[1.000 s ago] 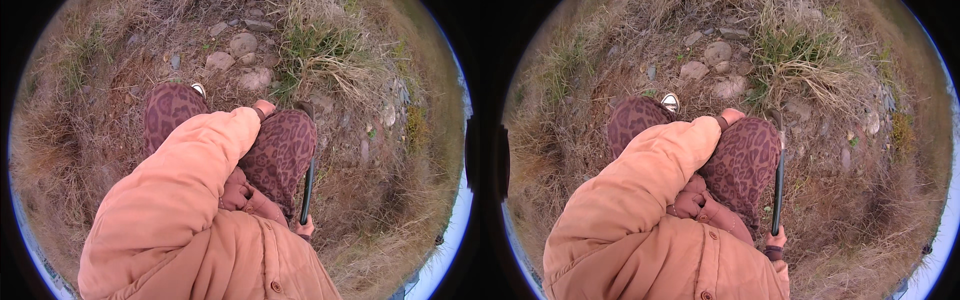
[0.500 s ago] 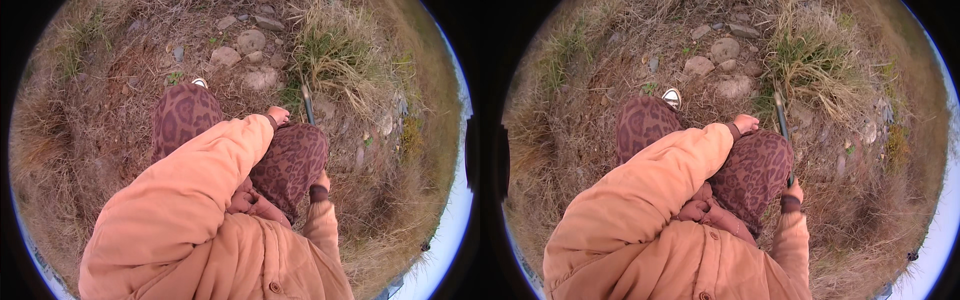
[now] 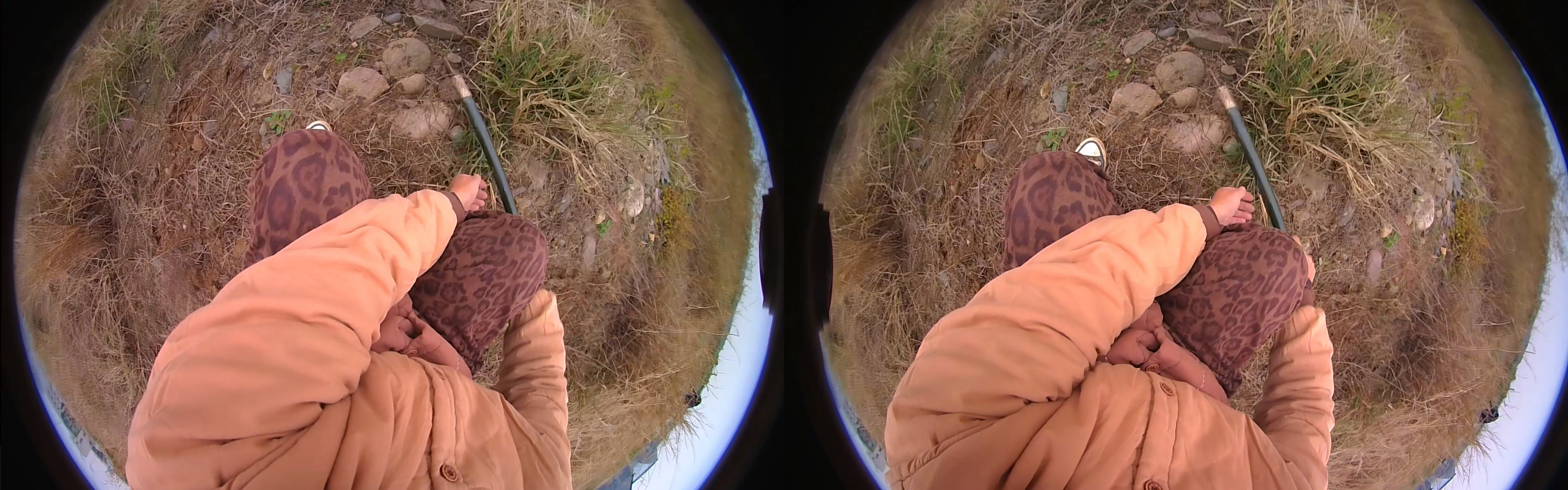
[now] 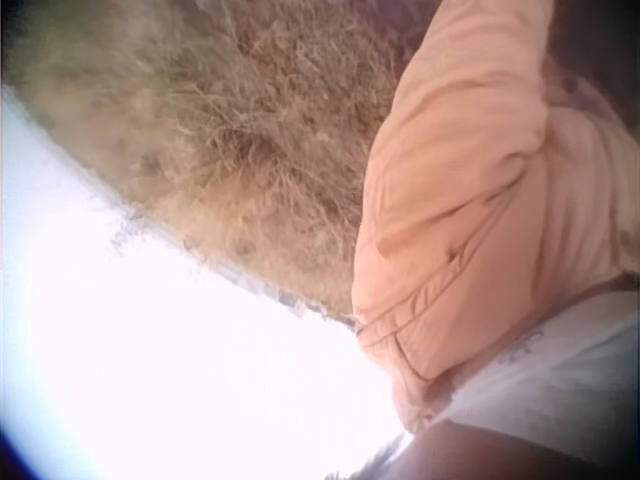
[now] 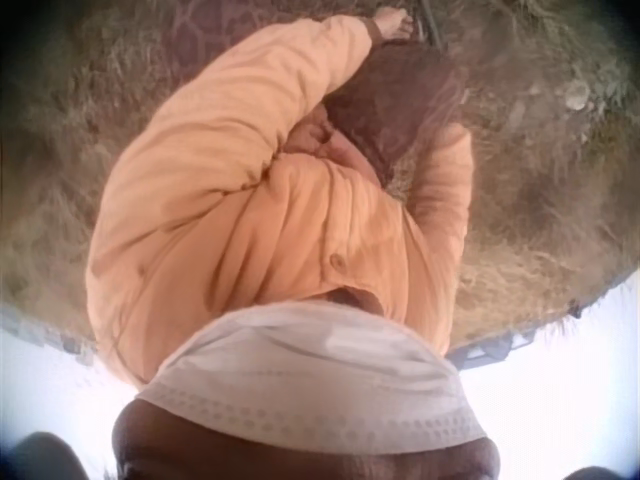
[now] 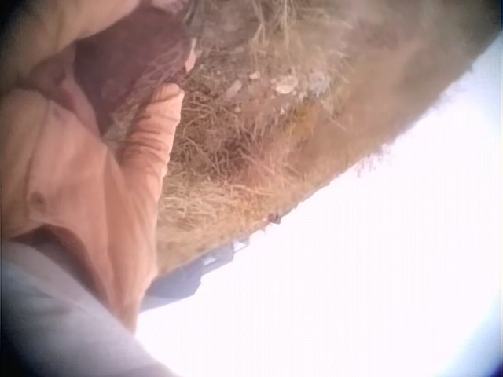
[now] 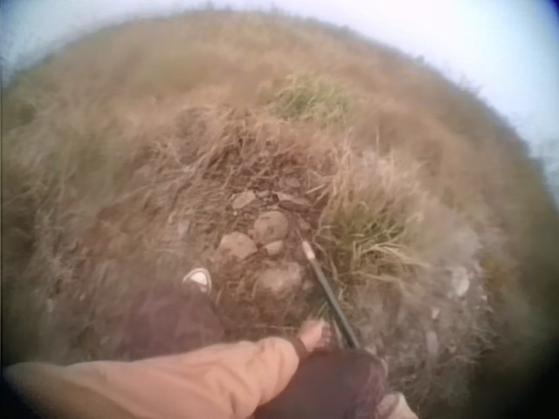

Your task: The person uses a curved sickle to cut dry grass and weeds in a rocky outdoor area. They repeatedly swing the tool to sever vegetation at the base, then gather and remove the cut grass by hand.

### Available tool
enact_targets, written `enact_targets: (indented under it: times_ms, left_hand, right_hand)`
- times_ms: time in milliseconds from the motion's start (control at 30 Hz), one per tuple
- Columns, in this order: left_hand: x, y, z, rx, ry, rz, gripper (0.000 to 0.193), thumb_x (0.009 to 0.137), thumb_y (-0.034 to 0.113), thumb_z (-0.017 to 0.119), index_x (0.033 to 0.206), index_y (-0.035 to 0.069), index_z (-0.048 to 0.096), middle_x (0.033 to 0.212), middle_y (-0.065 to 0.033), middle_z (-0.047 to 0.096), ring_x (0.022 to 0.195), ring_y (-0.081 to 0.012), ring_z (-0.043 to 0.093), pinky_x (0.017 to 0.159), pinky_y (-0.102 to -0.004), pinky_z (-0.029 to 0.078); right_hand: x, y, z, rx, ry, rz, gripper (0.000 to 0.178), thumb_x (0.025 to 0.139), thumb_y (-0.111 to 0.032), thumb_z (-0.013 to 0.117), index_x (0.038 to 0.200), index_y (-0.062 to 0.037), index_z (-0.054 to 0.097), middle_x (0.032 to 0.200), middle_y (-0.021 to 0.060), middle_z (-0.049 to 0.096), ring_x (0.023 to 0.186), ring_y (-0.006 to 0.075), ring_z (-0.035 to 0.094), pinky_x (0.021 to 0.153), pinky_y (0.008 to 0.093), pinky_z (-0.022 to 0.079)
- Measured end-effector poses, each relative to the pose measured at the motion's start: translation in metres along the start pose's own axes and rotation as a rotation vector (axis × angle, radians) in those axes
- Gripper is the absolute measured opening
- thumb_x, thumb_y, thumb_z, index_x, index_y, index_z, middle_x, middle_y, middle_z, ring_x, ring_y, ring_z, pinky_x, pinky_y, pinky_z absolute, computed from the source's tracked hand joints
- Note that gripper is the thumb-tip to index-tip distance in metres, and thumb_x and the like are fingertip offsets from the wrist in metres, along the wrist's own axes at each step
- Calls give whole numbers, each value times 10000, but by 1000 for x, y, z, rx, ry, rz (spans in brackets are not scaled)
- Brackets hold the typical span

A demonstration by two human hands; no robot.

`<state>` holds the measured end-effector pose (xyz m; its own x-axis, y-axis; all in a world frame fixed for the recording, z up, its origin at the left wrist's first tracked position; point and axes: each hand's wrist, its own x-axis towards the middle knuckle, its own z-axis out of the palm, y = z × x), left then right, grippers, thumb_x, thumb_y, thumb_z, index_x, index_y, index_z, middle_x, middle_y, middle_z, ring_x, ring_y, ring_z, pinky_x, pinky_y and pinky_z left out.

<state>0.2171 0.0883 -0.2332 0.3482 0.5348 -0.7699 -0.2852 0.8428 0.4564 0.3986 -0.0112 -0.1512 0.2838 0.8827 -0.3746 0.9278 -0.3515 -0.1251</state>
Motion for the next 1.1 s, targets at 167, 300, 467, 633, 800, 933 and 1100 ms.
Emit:
enact_targets:
  times_ms: [167,300,467,633,800,933,1100]
  left_hand:
    - [-5,5,-8,-56,61,25,357,905,288,354,1026,-8,513,839,-96,566,646,-188,527,600,-322,447]
    - [-1,5,-12,-68,77,17,342,905,283,351,996,7,530,789,-88,565,603,-169,517,522,-291,433]
    - [-3,7,-14,32,93,31,353,906,284,342,980,9,551,789,-86,572,617,-163,529,529,-275,448]
    - [0,6,-15,11,116,21,337,900,267,345,973,14,555,784,-86,578,599,-168,527,526,-280,447]
    - [9,0,-20,27,112,66,295,878,236,373,941,19,562,737,-83,581,547,-170,516,504,-289,435]
    - [10,-1,-20,40,146,7,306,880,221,393,986,-10,565,842,-133,595,671,-207,560,587,-311,471]
    - [2,4,-15,90,106,41,333,909,224,347,995,-13,564,870,-144,588,704,-231,558,650,-352,480]
  right_hand:
    - [29,29,10,52,-139,169,400,746,-404,566,1054,-156,505,845,207,606,832,391,568,693,448,444]
    - [-10,82,39,295,-81,207,446,713,-406,612,1070,-148,538,933,194,603,887,360,568,745,399,449]
    - [4,67,47,247,-24,167,457,701,-388,631,1074,-140,540,919,190,608,879,354,573,740,390,453]
    - [19,24,28,143,-60,185,469,688,-370,649,1078,-133,542,904,186,613,871,347,579,735,380,457]
    - [-62,73,47,57,-55,308,480,680,-357,660,1085,-128,542,886,176,621,862,338,586,729,370,462]
    - [-58,111,87,347,-11,253,418,724,-346,606,1072,-126,535,864,169,623,841,337,594,712,394,467]
    - [28,72,77,324,-26,185,391,740,-329,587,1074,-132,526,850,176,621,827,347,594,702,407,469]
